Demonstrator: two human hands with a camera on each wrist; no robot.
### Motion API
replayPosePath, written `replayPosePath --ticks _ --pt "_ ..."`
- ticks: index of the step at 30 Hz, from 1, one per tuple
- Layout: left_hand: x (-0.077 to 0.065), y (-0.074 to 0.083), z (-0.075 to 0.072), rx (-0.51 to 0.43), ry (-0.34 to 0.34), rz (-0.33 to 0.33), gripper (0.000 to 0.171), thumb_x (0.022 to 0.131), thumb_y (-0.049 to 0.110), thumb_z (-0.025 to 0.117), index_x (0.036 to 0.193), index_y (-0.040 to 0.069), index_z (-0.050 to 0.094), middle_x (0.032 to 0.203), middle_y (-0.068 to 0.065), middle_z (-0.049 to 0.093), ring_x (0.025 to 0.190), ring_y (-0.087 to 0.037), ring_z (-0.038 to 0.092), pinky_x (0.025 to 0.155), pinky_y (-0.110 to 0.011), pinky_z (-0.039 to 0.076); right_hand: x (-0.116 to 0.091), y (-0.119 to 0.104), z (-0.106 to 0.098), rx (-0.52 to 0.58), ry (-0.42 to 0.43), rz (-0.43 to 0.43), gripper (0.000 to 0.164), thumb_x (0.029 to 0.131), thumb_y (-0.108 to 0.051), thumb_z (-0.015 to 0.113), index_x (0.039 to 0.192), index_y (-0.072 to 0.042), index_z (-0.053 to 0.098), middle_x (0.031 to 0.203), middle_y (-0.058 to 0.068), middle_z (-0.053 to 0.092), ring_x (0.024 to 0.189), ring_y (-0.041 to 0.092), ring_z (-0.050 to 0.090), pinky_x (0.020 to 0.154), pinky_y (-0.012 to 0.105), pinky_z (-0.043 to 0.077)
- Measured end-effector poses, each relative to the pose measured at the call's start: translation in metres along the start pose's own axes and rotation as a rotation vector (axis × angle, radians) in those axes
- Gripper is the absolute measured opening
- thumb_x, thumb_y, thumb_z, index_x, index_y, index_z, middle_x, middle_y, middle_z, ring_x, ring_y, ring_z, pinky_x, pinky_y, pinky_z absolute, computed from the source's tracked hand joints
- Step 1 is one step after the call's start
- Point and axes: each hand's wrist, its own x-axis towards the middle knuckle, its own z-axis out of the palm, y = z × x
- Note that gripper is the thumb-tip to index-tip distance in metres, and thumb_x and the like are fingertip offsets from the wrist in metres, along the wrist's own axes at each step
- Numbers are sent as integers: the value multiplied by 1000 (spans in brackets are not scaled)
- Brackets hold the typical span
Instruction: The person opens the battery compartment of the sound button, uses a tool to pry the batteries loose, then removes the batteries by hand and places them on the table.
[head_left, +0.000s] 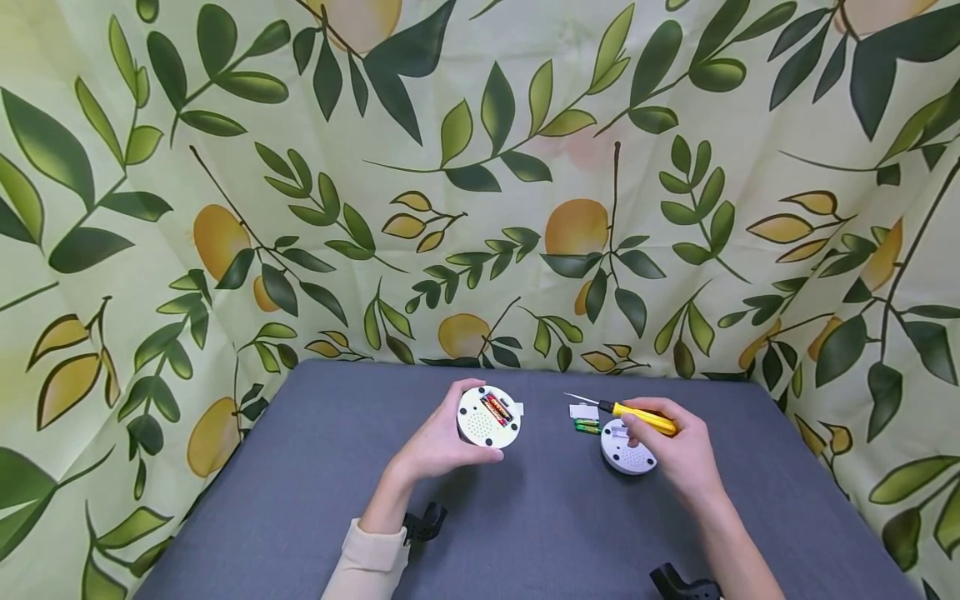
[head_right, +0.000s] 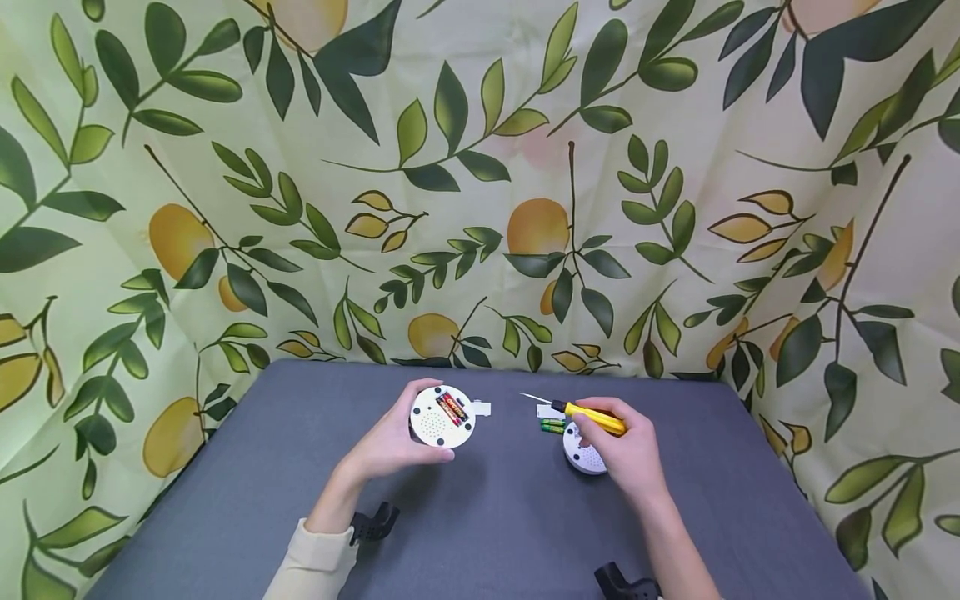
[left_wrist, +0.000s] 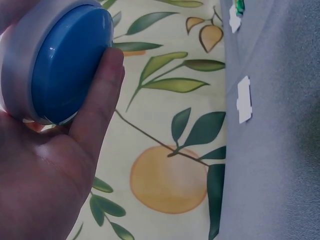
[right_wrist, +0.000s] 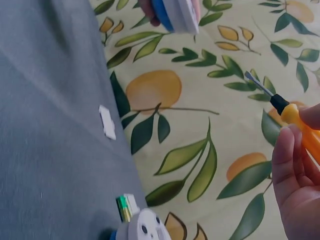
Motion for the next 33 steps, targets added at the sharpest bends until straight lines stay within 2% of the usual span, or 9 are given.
replayPosePath --ticks 6,12,19,24,33 --pt "0 1 0 -14 -2 -2 100 67 19 94 148 17 36 128 -1 57 113 -21 55 99 -42 41 3 -7 9 68 -37 -46 26 94 -8 72 118 3 68 86 7 66 69 21 62 64 27 54" --pt "0 0 0 -21 -4 -1 98 67 19 94 147 21 37 129 -1 57 114 -20 55 100 -42 40 5 -13 15 134 -48 -71 25 93 -4 73 116 4 68 92 13 66 70 21 63 65 27 55" --pt "-1 0 2 -20 2 11 99 69 20 94 149 21 36 132 -3 56 117 -21 54 101 -42 40 7 -19 22 208 -56 -76 27 92 -1 73 117 7 67 99 7 67 72 22 66 70 31 59" --pt "0 1 3 -24 3 8 101 68 20 94 150 22 35 134 -2 55 119 -21 52 103 -43 39 8 -24 28 297 -62 -77 30 91 2 72 118 12 64 100 9 67 73 26 69 72 31 60" --pt "0 0 1 -17 -7 20 101 69 20 94 152 27 37 139 0 52 121 -21 50 104 -45 37 9 -27 35 340 -96 -112 28 93 3 70 115 17 60 96 11 66 70 19 68 71 30 60"
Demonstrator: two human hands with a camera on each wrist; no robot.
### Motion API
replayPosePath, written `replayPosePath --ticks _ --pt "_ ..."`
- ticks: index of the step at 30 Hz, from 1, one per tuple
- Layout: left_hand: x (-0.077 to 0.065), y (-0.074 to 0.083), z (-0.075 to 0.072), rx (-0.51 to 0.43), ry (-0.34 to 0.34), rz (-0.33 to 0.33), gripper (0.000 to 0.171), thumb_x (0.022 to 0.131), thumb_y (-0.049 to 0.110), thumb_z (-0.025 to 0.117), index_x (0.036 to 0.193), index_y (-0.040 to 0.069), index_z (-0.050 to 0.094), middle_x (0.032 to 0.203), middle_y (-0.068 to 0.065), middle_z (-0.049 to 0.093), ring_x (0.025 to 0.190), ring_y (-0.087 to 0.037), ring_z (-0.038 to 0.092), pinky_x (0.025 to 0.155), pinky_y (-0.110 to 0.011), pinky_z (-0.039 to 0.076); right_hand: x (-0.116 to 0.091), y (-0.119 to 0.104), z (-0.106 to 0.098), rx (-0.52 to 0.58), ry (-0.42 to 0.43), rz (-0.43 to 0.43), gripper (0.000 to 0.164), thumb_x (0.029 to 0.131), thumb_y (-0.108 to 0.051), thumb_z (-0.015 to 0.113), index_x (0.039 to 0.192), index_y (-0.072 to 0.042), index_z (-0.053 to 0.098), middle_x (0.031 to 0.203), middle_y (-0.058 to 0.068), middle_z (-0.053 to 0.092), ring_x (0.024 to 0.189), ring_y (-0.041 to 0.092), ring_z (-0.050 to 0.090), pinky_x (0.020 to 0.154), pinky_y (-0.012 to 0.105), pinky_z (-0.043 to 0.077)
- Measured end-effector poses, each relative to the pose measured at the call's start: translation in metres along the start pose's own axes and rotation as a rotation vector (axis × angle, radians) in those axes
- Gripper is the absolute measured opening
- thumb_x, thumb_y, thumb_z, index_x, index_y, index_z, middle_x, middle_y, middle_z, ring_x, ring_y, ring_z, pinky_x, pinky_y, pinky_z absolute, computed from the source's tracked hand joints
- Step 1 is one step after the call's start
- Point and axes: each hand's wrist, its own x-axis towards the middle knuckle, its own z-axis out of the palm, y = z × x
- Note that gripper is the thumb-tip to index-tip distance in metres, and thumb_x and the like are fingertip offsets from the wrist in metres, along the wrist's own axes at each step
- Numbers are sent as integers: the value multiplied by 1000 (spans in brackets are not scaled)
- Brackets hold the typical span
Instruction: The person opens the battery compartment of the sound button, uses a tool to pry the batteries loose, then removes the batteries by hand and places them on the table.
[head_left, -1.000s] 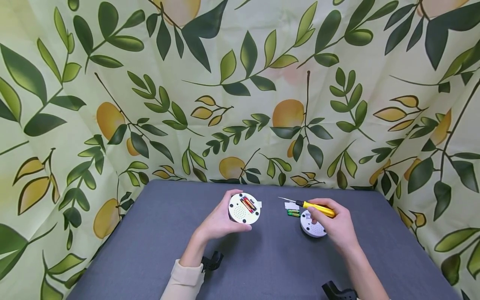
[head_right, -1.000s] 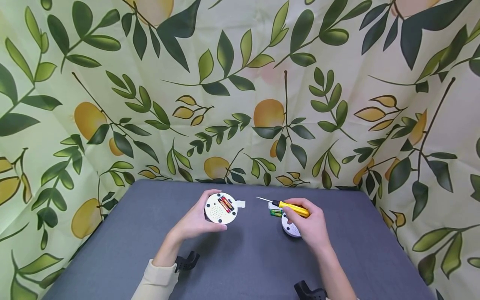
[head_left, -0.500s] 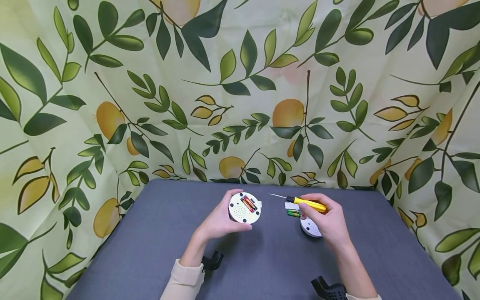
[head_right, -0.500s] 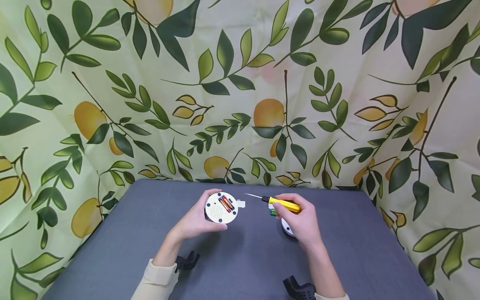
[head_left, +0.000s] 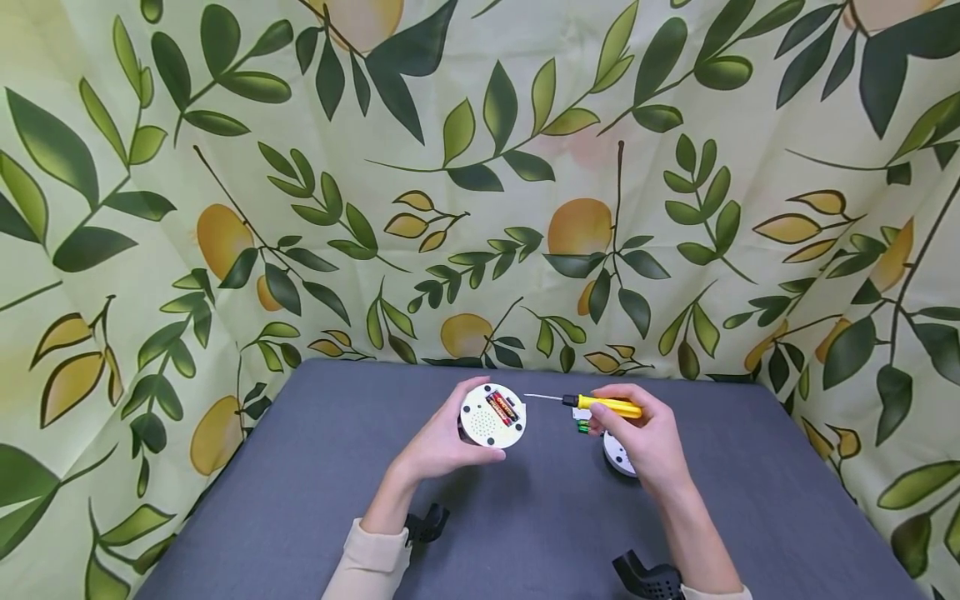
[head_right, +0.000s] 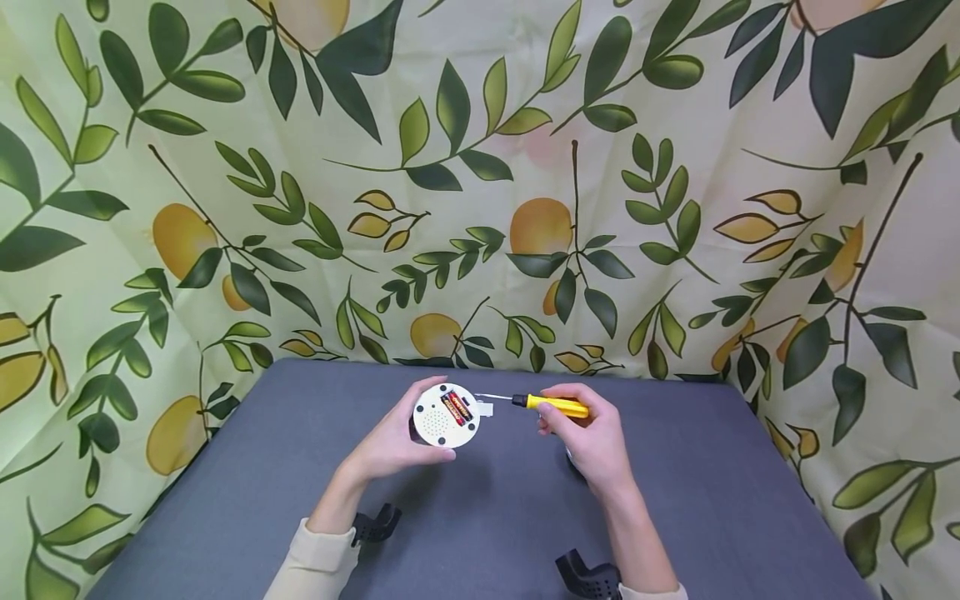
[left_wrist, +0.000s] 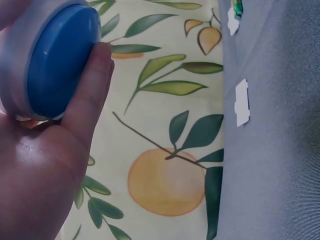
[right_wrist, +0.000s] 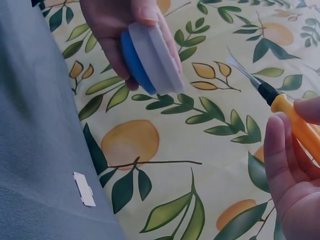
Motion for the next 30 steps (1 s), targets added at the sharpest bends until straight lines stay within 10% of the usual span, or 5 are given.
replayPosePath --ticks 30 --pt "1 -1 3 -88 -64 24 99 68 12 94 149 22 37 134 -3 54 117 -21 54 98 -35 45 2 7 -4 -84 -157 102 23 91 -4 75 107 3 59 81 24 66 61 26 67 62 42 61"
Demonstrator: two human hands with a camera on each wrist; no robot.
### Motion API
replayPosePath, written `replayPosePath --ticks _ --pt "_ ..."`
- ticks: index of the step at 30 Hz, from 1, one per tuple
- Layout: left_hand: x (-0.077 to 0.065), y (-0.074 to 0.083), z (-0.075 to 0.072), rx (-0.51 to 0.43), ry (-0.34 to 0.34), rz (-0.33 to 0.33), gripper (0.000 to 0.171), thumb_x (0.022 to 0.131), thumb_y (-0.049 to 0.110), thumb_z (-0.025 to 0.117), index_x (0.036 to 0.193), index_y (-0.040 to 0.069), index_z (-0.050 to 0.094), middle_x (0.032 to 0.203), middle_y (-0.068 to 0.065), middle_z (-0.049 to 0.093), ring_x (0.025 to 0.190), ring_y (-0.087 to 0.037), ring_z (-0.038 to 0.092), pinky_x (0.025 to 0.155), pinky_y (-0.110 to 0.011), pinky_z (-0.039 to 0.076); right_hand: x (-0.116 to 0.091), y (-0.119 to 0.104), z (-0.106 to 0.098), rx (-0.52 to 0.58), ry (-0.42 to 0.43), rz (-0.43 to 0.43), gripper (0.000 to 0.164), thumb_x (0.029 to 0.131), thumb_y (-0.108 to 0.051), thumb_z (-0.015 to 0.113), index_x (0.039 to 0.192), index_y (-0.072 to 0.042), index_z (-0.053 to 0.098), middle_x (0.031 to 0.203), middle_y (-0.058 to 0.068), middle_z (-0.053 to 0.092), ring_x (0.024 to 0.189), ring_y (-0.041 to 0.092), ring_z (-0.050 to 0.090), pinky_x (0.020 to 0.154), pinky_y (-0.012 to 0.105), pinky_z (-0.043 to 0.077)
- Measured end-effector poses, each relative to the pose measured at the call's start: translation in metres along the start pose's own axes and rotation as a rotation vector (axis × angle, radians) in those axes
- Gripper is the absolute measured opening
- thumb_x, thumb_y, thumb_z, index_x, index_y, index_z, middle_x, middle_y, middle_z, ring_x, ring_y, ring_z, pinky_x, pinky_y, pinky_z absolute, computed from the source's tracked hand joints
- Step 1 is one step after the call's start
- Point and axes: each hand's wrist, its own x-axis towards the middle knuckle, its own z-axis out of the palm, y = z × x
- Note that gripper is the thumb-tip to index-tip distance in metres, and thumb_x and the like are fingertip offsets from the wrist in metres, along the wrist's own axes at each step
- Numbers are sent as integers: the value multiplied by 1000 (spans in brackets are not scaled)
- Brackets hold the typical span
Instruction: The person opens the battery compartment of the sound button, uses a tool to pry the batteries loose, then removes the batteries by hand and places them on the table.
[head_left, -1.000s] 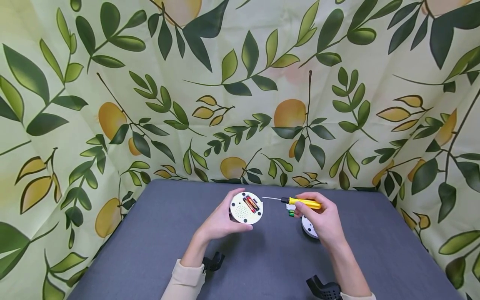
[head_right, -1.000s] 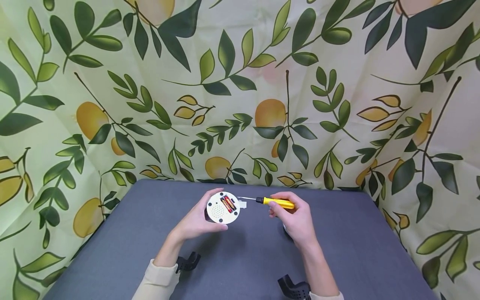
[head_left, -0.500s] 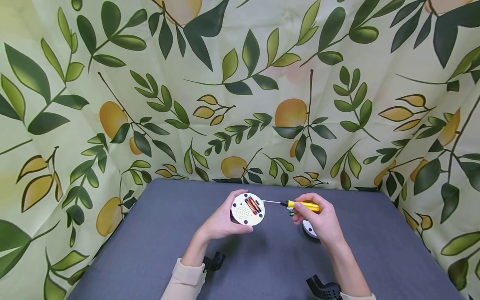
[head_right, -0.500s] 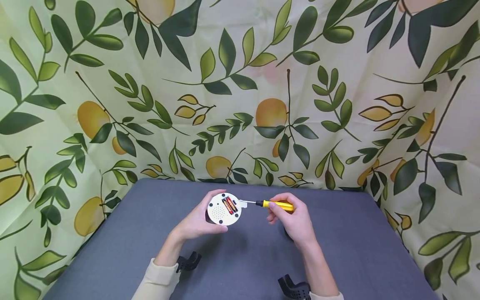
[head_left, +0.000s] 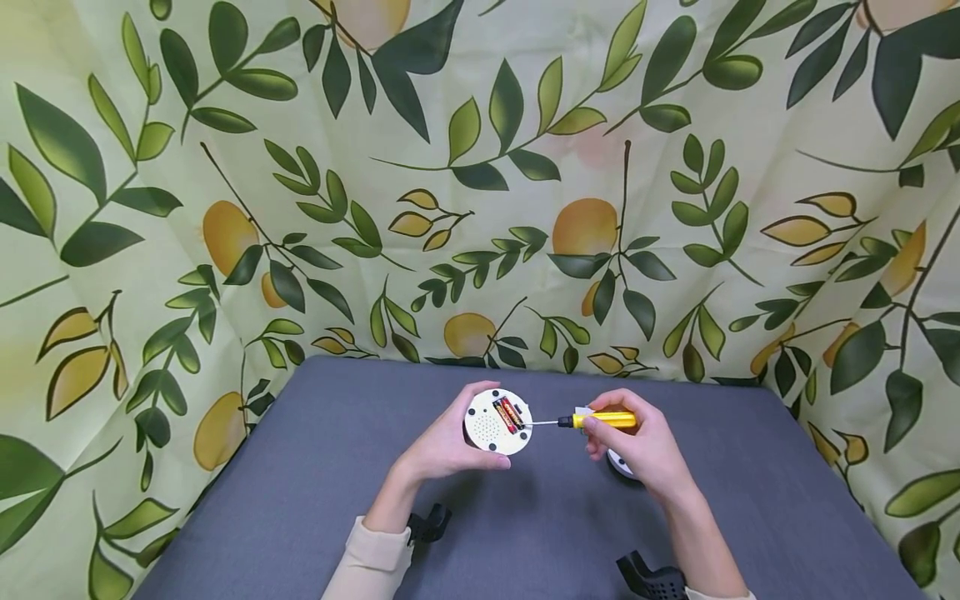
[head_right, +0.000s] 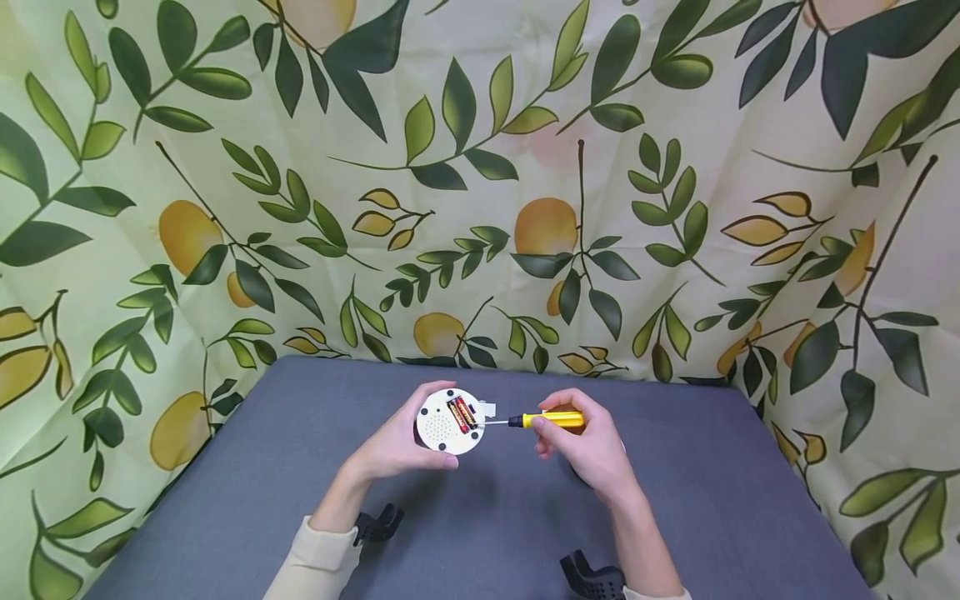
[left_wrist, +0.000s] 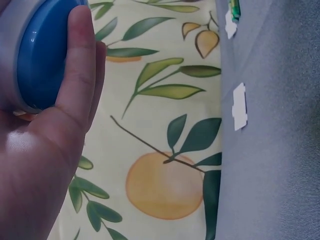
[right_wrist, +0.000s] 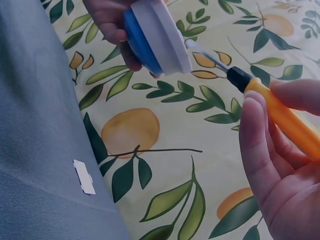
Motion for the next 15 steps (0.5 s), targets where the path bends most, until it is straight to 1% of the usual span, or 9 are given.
replayPosePath --ticks 3,6,10,15 --pt "0 0 0 0 -7 5 97 69 12 93 149 22 38 132 -3 55 116 -21 54 96 -32 46 0 1 -1 8 -20 -11 24 90 -2 75 107 3 59 82 30 65 61 26 67 62 43 60" --pt "-1 -1 0 4 -17 7 96 70 13 93 149 23 39 130 -3 57 114 -21 55 95 -31 47 0 2 -1 15 -21 -11 24 90 -2 75 107 2 58 82 31 64 61 27 67 62 43 61" --pt "-1 -1 0 15 -25 12 96 70 15 92 149 23 39 127 -4 58 113 -20 56 94 -31 47 0 3 -1 36 -16 -12 24 91 -1 74 107 5 57 81 27 66 60 26 67 61 43 60" --pt "-1 -1 0 12 -32 20 95 71 16 92 149 23 39 127 -4 58 113 -20 56 94 -30 47 0 3 -1 48 -8 -25 20 93 0 71 105 6 56 80 21 66 59 25 65 59 40 60"
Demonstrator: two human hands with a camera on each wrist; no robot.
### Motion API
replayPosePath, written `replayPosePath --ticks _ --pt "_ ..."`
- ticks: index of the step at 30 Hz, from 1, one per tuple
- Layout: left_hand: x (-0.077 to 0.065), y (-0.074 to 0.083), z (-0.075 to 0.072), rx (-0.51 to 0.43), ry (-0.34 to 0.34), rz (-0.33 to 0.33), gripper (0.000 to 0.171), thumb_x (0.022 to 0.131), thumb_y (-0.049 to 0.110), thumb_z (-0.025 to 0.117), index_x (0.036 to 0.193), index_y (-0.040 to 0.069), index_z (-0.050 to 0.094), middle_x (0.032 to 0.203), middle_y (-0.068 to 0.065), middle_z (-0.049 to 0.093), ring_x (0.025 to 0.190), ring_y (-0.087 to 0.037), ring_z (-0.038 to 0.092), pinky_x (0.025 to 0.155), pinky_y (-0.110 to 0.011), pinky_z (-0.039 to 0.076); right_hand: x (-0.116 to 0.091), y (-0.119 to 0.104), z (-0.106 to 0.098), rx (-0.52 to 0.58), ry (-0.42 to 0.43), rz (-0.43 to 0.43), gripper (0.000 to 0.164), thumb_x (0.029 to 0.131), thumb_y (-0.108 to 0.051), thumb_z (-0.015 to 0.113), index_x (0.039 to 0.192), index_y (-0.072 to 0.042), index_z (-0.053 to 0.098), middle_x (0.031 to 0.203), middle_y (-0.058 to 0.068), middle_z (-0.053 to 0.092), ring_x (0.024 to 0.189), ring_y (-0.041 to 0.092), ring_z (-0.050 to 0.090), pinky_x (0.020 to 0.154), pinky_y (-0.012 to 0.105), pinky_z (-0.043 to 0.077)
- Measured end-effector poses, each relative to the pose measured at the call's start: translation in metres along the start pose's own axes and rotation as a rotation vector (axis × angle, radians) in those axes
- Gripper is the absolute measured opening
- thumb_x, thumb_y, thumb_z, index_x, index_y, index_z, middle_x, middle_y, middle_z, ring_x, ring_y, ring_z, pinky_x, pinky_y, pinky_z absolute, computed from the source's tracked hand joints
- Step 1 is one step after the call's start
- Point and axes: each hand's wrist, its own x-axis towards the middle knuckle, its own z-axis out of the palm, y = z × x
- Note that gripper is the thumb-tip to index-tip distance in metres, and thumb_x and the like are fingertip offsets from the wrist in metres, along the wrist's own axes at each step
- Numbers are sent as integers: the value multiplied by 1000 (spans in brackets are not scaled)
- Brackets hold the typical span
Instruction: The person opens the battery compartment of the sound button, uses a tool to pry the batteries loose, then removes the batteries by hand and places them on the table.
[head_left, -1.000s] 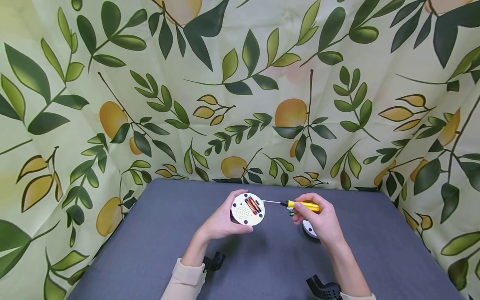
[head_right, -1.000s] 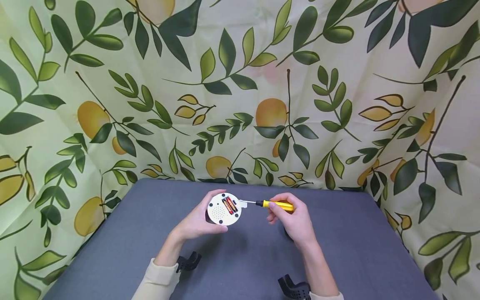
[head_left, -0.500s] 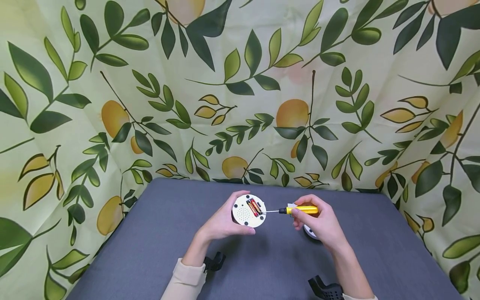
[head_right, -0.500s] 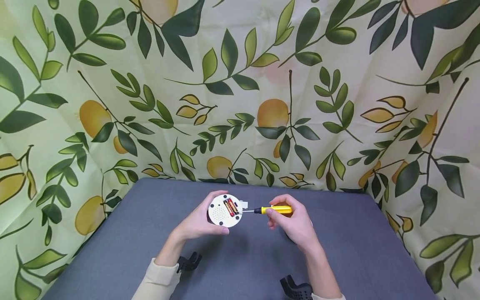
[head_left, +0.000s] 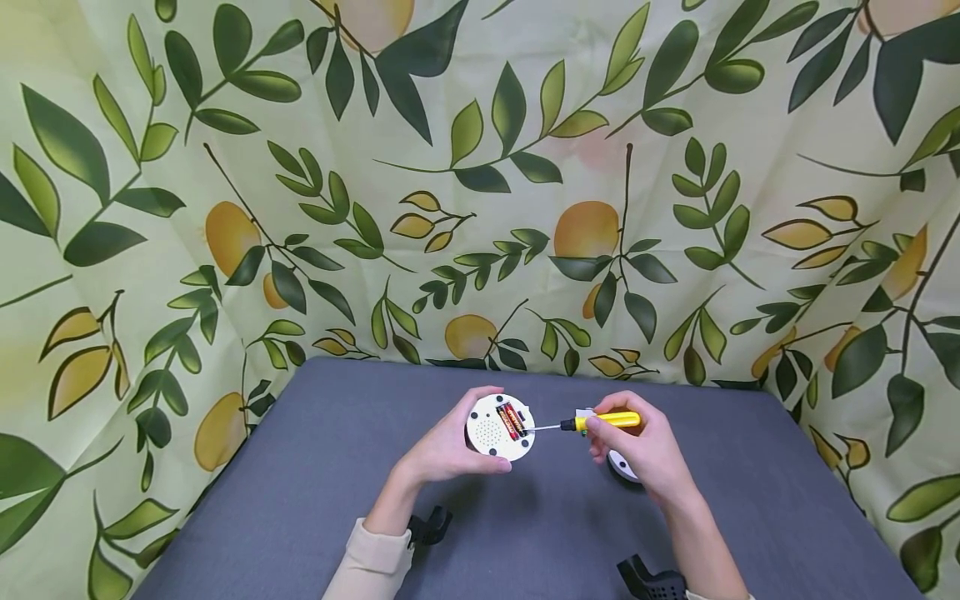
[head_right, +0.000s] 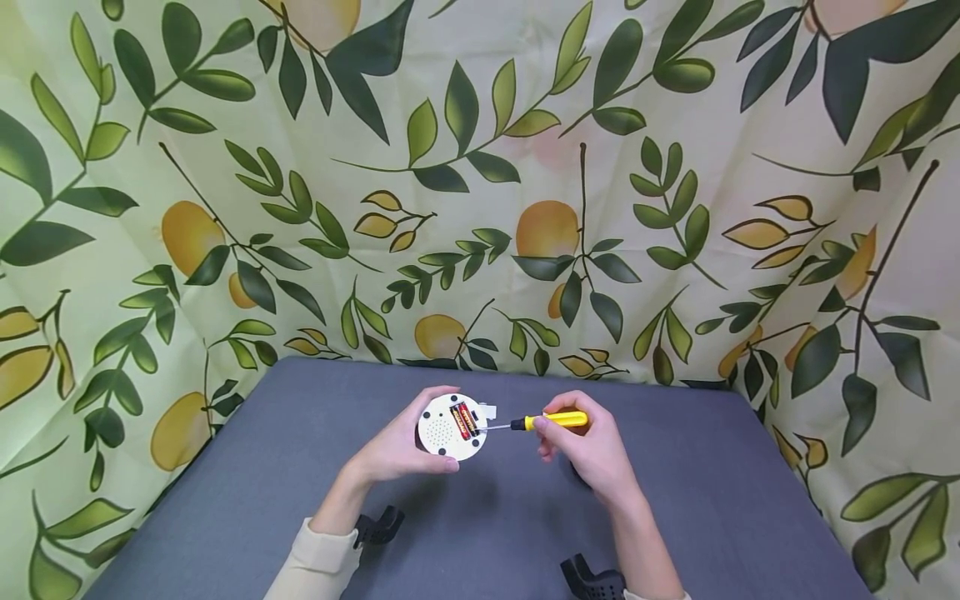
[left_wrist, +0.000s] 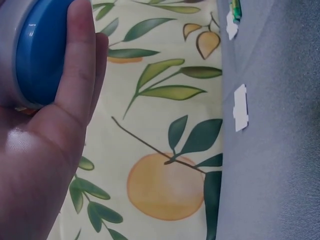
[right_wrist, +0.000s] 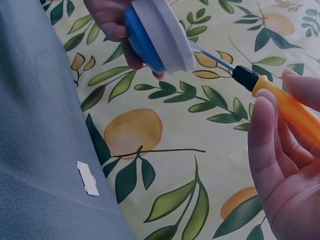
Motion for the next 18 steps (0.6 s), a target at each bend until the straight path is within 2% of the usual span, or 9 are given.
replayPosePath --ticks 6,10,18 --pt "0 1 0 -9 -7 -6 95 71 16 92 149 21 38 127 -4 58 113 -20 56 93 -30 48 -1 -1 0 -25 13 27 19 92 -3 72 102 2 57 78 16 65 59 23 62 57 37 59" --pt "-1 1 1 -13 -18 -10 97 72 16 92 151 16 36 126 -4 59 113 -21 57 93 -30 48 -1 -2 0 -41 19 42 20 92 -4 74 102 1 57 77 14 63 59 23 61 57 36 58" --pt "-1 1 1 15 -35 0 94 72 17 91 150 14 38 125 -4 59 111 -21 56 92 -29 47 -2 -4 -2 -76 -4 22 19 92 -4 74 100 2 58 69 14 59 55 25 58 56 36 56"
